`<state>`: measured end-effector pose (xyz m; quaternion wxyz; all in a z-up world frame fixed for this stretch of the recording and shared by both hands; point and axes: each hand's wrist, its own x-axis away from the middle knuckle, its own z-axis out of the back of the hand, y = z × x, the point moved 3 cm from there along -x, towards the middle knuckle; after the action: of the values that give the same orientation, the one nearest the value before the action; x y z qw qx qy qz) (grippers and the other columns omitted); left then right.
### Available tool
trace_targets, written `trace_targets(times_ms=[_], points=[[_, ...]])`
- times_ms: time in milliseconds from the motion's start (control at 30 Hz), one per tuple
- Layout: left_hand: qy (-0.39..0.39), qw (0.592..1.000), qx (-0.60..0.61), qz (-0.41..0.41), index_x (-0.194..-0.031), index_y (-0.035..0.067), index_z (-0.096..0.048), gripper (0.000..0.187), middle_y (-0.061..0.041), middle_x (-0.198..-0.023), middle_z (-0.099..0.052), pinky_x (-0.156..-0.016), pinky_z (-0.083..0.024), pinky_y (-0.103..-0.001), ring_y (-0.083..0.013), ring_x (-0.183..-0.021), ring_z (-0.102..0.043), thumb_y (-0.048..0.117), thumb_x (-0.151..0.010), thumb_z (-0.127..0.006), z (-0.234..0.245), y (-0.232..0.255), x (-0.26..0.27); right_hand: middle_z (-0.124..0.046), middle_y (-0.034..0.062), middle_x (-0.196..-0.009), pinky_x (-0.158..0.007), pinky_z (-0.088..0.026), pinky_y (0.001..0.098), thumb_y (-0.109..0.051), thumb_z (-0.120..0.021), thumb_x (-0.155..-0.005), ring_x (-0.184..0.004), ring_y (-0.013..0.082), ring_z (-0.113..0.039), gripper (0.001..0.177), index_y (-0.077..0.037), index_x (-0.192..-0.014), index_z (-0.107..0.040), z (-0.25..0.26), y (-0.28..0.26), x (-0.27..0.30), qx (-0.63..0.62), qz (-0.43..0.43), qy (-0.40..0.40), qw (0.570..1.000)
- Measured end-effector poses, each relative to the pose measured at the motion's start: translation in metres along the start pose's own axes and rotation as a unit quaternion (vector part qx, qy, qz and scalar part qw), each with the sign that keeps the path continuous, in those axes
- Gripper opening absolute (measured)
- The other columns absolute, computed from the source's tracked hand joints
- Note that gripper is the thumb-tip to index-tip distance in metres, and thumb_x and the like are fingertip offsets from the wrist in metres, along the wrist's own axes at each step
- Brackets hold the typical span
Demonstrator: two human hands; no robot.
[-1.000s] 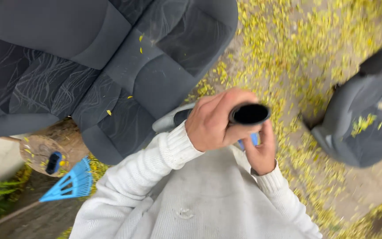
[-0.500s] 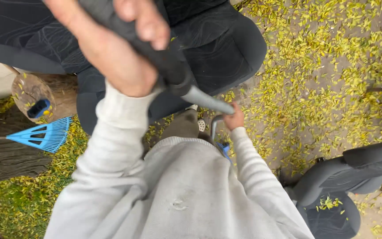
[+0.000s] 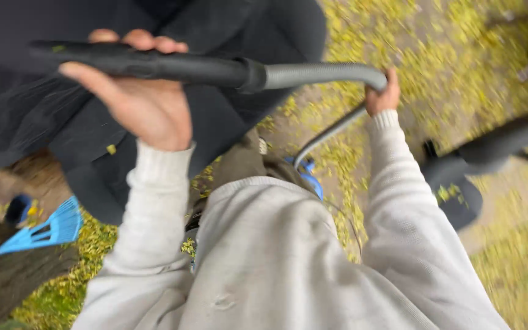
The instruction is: The person uses a vacuum cleaner hose to clean a dark gray sofa cushion placed outdoors on a wooden surface. They systematically move the vacuum nozzle over the cushion's surface and seams to remove debris, including small leaves, while holding the cushion steady with their other hand.
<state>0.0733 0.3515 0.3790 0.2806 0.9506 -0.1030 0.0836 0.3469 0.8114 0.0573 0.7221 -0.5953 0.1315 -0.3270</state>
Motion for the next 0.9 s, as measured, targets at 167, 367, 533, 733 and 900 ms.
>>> trace_targets(times_ms=[167, 367, 533, 733, 900], points=[[-0.017, 0.998, -0.061, 0.022, -0.117, 0.015, -0.051, 0.06, -0.009, -0.096, -0.062, -0.085, -0.05, -0.044, -0.0261, -0.085, -0.058, 0.073, -0.103, -0.043, 0.012, -0.012, -0.039, -0.072, 0.0142, -0.097, -0.079, -0.058, 0.0361, -0.006, -0.077, -0.09, -0.09, 0.0247, -0.074, 0.029, -0.006, -0.109, -0.055, -0.005, -0.073, -0.037, 0.295, 0.06, 0.056, 0.952], [0.012, 0.985, -0.136, -0.106, -0.121, 0.014, -0.052, 0.061, -0.008, -0.094, -0.061, -0.075, -0.054, -0.04, -0.0226, -0.083, -0.063, 0.071, -0.103, -0.043, -0.005, 0.03, -0.078, -0.072, 0.0164, -0.095, -0.079, -0.059, 0.0407, -0.005, -0.074, -0.087, -0.089, 0.032, -0.074, 0.029, -0.006, -0.109, -0.056, -0.071, -0.105, -0.046, 0.275, 0.107, -0.027, 0.955], [0.014, 0.932, -0.263, -0.248, -0.119, 0.006, -0.051, 0.058, -0.009, -0.106, -0.058, -0.077, -0.052, -0.039, -0.0233, -0.086, -0.062, 0.062, -0.107, -0.041, -0.015, 0.066, -0.068, -0.071, 0.0184, -0.092, -0.076, -0.058, 0.0436, -0.008, -0.077, -0.089, -0.086, 0.0364, -0.072, 0.029, -0.007, -0.108, -0.055, -0.125, -0.111, -0.074, 0.254, 0.12, -0.094, 0.955], [0.09, 0.859, -0.312, -0.396, -0.134, 0.002, -0.055, 0.065, -0.014, -0.124, -0.066, -0.085, -0.06, -0.039, -0.025, -0.102, -0.071, 0.061, -0.111, -0.039, -0.032, 0.06, -0.061, -0.069, 0.0113, -0.099, -0.078, -0.058, 0.0399, -0.007, -0.069, -0.091, -0.09, 0.0295, -0.07, 0.027, -0.006, -0.115, -0.057, -0.162, -0.095, -0.057, 0.178, 0.144, -0.16, 0.96], [0.134, 0.867, -0.338, -0.34, -0.129, -0.002, -0.054, 0.06, -0.017, -0.113, -0.06, -0.077, -0.049, -0.034, -0.0257, -0.096, -0.063, 0.054, -0.117, -0.036, -0.022, 0.076, -0.047, -0.067, 0.0188, -0.104, -0.086, -0.054, 0.0437, -0.038, -0.079, -0.084, -0.099, 0.0359, -0.067, 0.041, -0.008, -0.107, -0.062, -0.237, -0.163, 0.078, 0.216, 0.069, -0.447, 0.865]])
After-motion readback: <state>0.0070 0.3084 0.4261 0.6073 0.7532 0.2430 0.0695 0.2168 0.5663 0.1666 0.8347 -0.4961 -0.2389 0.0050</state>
